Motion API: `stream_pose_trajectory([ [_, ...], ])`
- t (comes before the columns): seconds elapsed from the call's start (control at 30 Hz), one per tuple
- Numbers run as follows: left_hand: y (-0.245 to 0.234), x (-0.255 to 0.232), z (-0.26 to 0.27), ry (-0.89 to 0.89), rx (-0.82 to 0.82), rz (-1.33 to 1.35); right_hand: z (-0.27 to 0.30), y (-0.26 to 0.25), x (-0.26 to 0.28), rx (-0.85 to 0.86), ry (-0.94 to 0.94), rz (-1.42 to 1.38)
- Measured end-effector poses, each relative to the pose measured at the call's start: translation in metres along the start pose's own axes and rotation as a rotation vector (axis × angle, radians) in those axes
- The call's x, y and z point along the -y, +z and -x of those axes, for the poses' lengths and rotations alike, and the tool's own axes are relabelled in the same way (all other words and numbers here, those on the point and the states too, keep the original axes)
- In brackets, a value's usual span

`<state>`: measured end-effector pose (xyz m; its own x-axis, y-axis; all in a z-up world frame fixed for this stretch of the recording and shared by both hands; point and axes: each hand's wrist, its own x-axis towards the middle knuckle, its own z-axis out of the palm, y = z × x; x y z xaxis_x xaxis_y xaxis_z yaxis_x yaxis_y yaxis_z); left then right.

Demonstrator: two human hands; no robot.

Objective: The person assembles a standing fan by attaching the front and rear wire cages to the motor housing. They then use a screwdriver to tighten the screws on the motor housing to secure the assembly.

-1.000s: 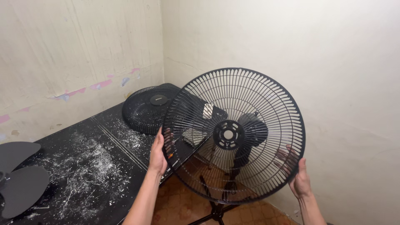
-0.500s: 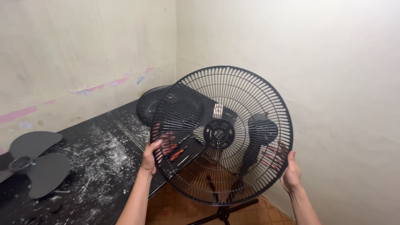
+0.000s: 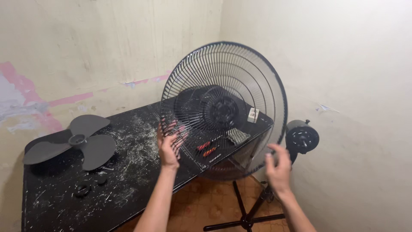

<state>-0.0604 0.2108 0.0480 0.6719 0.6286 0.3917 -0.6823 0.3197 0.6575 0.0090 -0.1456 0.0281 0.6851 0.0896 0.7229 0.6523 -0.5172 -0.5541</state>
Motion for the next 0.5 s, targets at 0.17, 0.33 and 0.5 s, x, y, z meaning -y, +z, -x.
stream_pose_trajectory([
  [0.17,0.054,-0.001,0.023,0.085,-0.126,-0.003,0.024,0.039,0.068,0.137,-0.513,0.107],
  [0.33,0.095,-0.007,0.05,0.048,-0.226,-0.085,0.03,0.061,0.1,0.154,-0.543,0.046],
  [0.5,0.125,-0.011,0.061,0.073,-0.18,-0.227,0.004,0.084,0.065,-0.174,-0.605,-0.002],
])
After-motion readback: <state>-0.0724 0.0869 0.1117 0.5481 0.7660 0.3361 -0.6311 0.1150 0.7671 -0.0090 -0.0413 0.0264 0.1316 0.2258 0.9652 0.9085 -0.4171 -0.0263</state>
